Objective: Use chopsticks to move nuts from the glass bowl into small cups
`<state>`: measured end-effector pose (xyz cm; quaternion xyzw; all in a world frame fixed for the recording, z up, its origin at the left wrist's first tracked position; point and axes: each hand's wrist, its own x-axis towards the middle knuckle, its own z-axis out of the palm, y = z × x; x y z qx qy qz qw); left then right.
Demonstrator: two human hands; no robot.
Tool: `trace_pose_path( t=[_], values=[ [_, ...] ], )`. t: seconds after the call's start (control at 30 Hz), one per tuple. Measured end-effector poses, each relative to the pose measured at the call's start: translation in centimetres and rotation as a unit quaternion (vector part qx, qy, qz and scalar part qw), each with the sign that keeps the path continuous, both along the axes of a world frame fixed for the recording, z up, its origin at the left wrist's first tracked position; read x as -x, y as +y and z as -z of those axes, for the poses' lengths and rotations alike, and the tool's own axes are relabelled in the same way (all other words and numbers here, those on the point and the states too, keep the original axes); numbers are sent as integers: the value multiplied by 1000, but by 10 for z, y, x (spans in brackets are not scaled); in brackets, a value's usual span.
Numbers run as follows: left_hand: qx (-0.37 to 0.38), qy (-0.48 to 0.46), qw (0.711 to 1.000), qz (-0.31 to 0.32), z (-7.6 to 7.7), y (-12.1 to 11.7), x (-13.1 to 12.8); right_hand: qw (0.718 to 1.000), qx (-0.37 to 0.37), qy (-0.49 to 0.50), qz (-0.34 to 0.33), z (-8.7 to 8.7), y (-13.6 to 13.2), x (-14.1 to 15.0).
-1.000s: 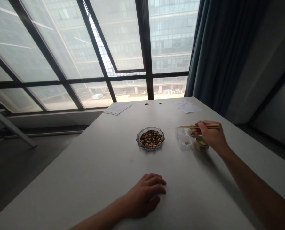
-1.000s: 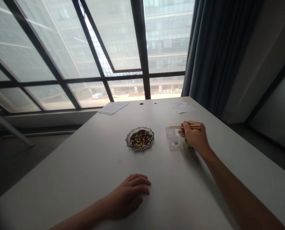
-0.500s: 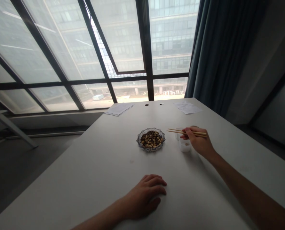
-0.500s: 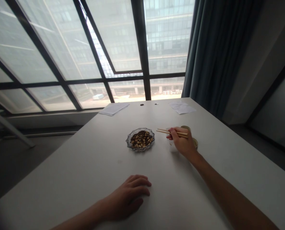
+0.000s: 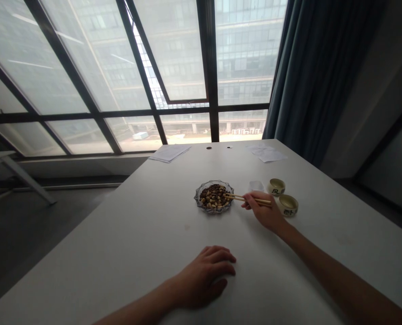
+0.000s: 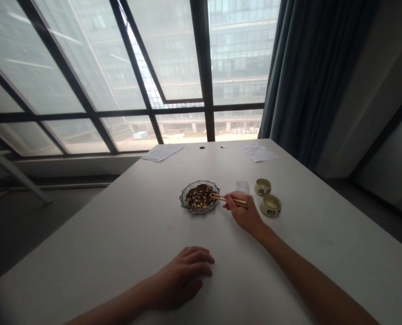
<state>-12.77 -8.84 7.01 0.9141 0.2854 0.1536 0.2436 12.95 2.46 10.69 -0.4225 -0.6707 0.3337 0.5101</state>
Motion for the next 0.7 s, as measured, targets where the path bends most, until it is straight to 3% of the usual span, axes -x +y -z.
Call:
trace_pose_path(
  t=[0.7],
  values=[
    [-4,0,1000,-1,1,0,0,999,26,41,-23,14,9,3]
  ],
)
